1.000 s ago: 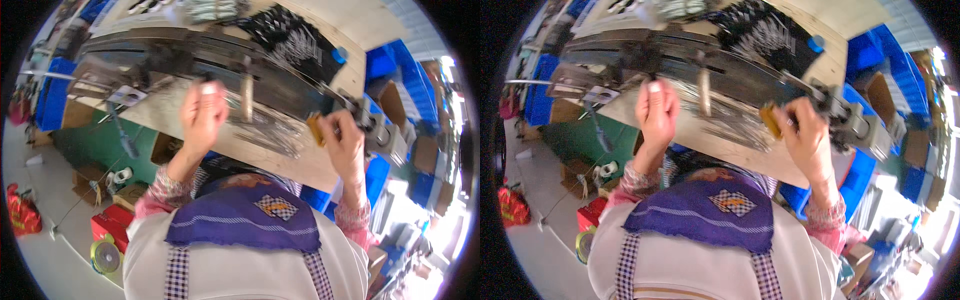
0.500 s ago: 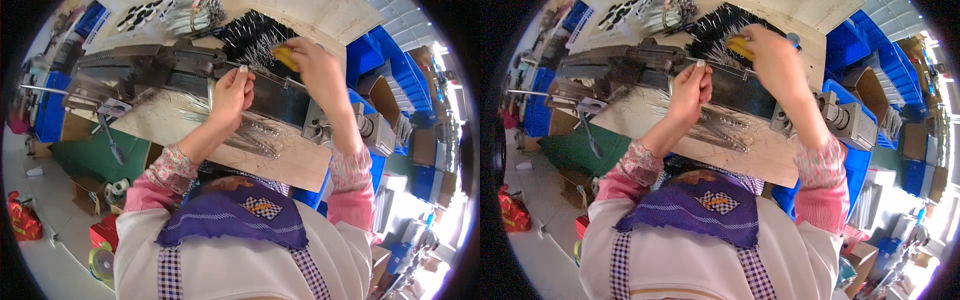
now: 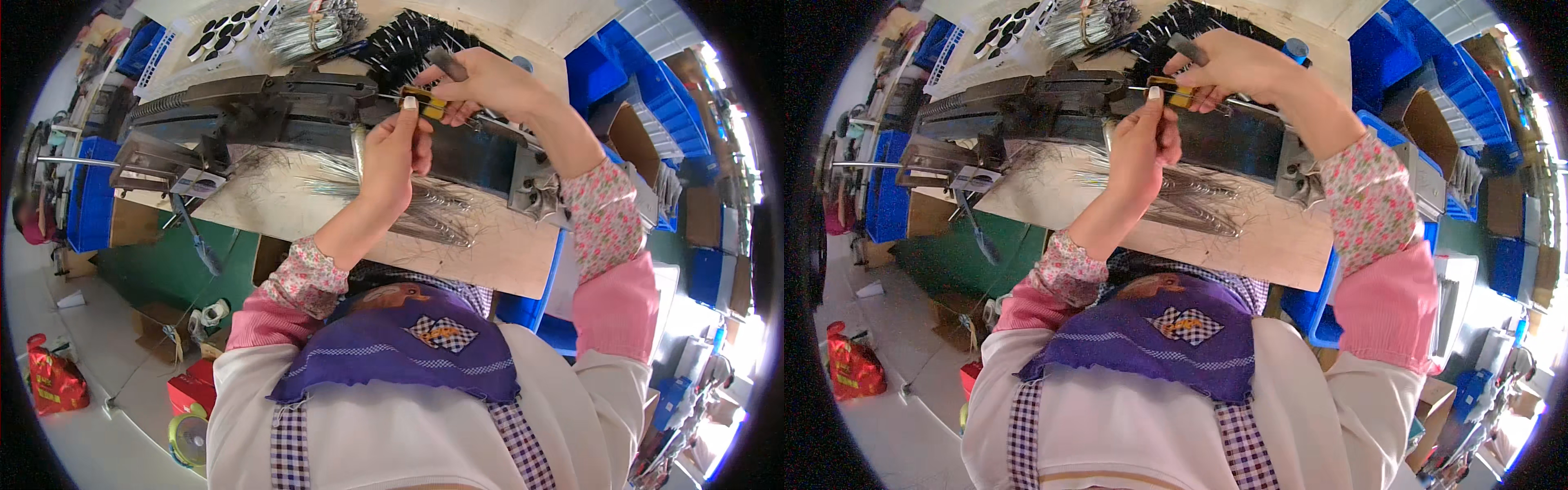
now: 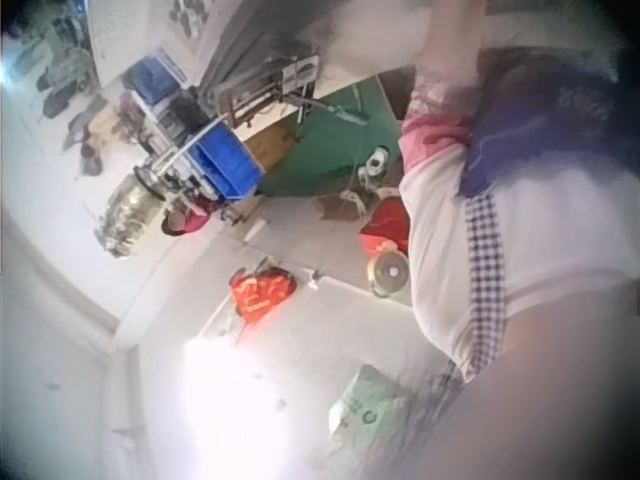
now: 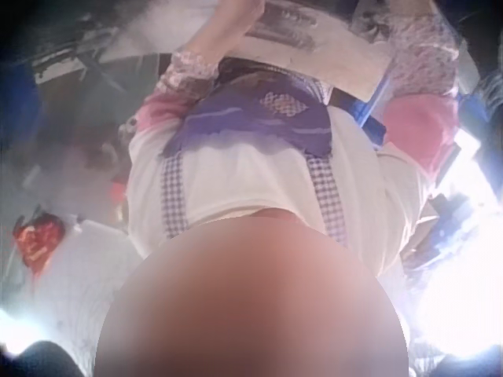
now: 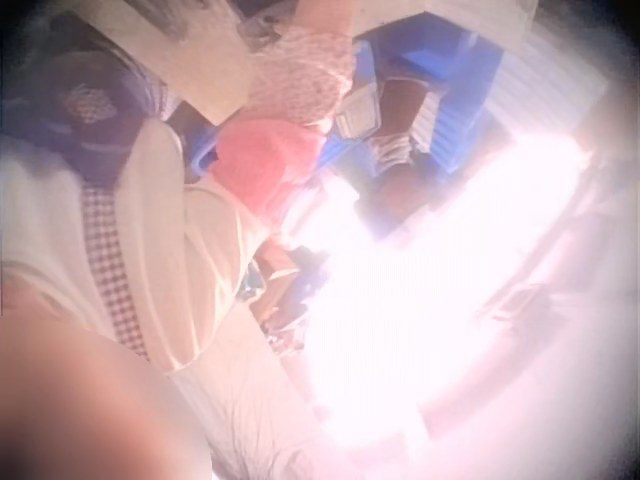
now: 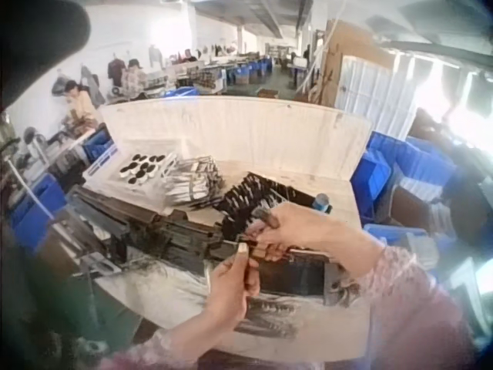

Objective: The person is using an industrial machine and small hand tools to assemble or process small wire-like industrial components at a workbench.

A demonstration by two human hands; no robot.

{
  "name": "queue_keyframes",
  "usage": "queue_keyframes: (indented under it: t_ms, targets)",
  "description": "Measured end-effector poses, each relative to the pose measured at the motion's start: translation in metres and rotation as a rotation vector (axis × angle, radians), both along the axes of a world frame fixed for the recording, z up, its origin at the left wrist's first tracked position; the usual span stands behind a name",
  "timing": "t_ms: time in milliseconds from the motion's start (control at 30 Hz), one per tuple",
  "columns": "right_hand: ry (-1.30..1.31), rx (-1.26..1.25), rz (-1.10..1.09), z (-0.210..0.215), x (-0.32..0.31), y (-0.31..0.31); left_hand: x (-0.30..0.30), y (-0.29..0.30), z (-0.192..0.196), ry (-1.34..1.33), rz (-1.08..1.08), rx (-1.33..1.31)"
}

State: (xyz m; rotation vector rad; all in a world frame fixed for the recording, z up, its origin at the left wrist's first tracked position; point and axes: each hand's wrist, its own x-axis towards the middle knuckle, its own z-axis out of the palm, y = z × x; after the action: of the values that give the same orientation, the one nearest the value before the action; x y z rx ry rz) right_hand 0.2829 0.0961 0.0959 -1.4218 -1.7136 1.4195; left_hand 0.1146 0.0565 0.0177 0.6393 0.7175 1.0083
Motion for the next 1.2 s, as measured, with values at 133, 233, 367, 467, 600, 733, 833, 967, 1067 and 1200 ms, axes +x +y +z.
queue_keyframes:
  t_ms: [133, 233, 367, 467, 600, 733, 833, 967, 1067, 1200]
  targets:
    - [-0.059, -0.162, 0.094, -0.004, 0.008, 0.010, 0.007, 0.003, -0.004, -0.161, -0.207, -0.005]
    - [-0.413, 0.155, 0.131, 0.010, 0.000, 0.005, 0.004, 0.005, 0.020, -0.362, -0.162, -0.115]
    - [-0.984, 0.767, 0.119, 0.022, 0.022, -0.020, -0.017, 0.014, 0.027, -0.643, -0.143, -0.373]
    - [-0.720, 0.849, -0.024, -0.002, -0.010, -0.044, -0.018, 0.013, 0.019, -0.706, -0.125, -0.437]
    - [-0.675, 0.884, 0.043, 0.003, -0.041, -0.041, -0.022, 0.003, 0.021, -0.685, -0.118, -0.314]
    - [-0.371, 0.598, -0.166, -0.001, -0.019, -0.024, -0.024, -0.001, 0.024, -0.618, -0.058, -0.278]
    - [-0.494, 0.686, -0.093, -0.007, -0.025, -0.018, -0.022, -0.001, 0.023, -0.580, -0.033, -0.219]
    - [-0.520, 0.796, -0.053, -0.004, -0.020, -0.022, -0.027, 0.000, 0.026, -0.564, -0.073, -0.199]
    - [-0.571, 0.841, -0.072, -0.005, -0.020, -0.026, -0.025, 0.002, 0.025, -0.530, -0.072, -0.186]
    - [-0.536, 0.879, -0.074, -0.002, -0.018, -0.027, -0.024, 0.002, 0.027, -0.534, -0.093, -0.190]
